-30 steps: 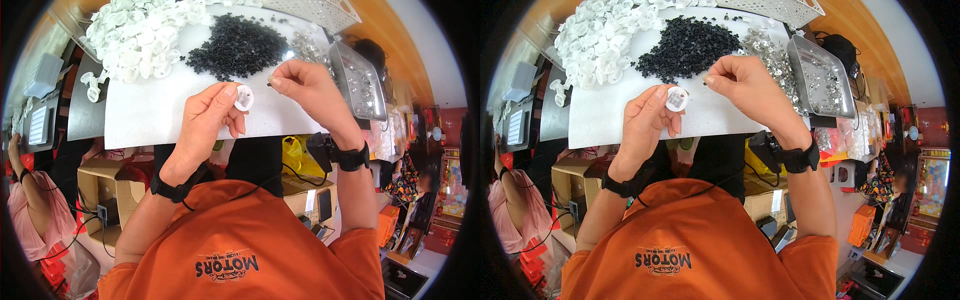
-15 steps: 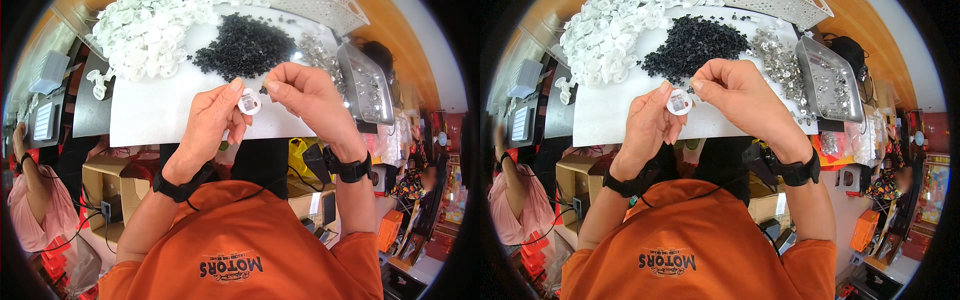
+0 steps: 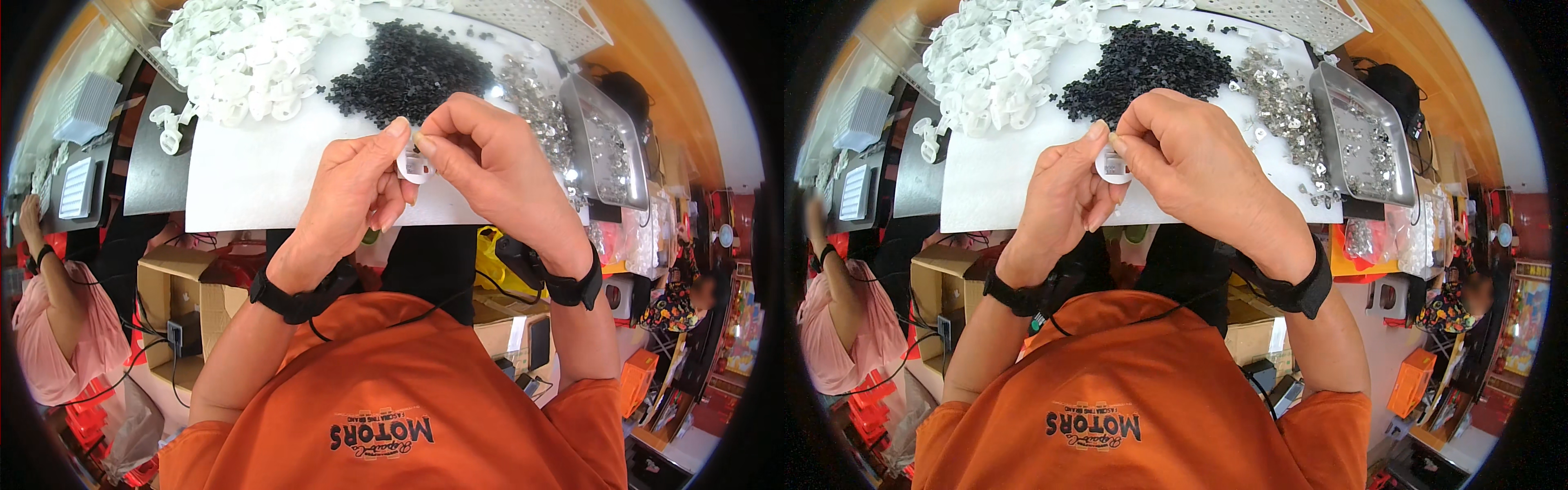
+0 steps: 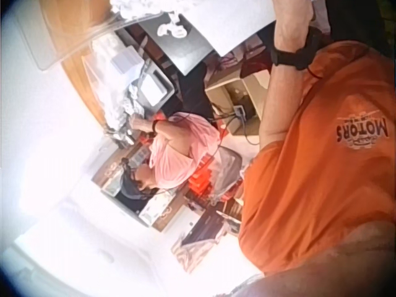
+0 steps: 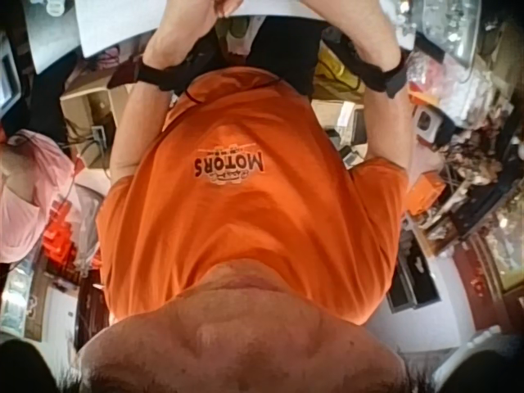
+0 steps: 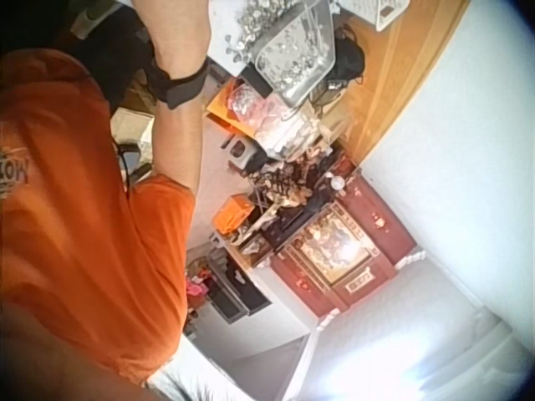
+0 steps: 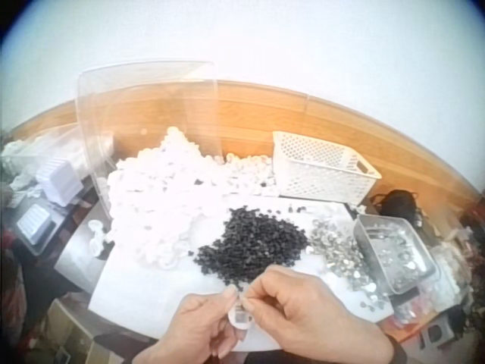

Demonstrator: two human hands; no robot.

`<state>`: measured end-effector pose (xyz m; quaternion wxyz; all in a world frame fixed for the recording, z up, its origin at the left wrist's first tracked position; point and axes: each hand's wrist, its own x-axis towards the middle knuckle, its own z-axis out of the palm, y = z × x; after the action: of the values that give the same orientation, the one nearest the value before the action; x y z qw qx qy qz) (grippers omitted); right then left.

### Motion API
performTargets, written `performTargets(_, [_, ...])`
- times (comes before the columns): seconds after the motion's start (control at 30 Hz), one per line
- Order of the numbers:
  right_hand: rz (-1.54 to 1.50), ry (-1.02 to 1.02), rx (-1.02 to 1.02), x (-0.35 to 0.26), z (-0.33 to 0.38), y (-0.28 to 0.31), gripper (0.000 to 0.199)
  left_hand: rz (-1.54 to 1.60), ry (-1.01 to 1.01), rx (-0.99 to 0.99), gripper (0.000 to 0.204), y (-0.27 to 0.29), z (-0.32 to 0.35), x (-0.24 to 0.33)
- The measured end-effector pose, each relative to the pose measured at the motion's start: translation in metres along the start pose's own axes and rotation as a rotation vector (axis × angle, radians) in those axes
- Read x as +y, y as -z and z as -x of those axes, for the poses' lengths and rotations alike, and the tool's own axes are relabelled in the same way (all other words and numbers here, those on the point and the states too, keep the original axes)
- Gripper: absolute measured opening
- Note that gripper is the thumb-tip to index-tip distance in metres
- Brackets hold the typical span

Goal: Assembling small green plastic components into white plastic housing units.

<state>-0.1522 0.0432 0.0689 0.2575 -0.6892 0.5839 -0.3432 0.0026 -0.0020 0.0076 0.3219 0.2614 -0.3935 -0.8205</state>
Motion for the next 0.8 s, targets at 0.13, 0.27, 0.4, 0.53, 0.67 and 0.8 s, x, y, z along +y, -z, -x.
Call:
performTargets(0.13, [0.102,0.118,0.059,0.002,0.000,-0.004,0.013,-0.014,0.001,0.018,0.048,0.000,-0.001,0.000])
performTargets(0.27, [0.172,0.214,0.104,0.003,0.002,-0.009,0.009,0.001,-0.013,0.010,0.048,0.001,0.000,-0.001])
performTargets(0.4, [0.272,0.321,0.158,0.007,0.004,-0.014,0.006,0.005,-0.010,0.021,0.048,-0.001,0.000,0.000])
performTargets(0.53, [0.238,0.411,0.206,0.016,0.003,-0.020,0.008,0.007,-0.003,0.037,0.048,-0.002,0.001,0.001])
performTargets(0.67, [0.039,0.228,0.148,0.017,0.004,-0.017,0.010,-0.029,-0.022,0.020,0.044,0.001,0.001,-0.002])
performTargets(0.8, [-0.423,-0.078,-0.024,0.020,0.003,-0.014,0.013,-0.044,-0.025,-0.045,0.044,0.004,0.001,-0.004])
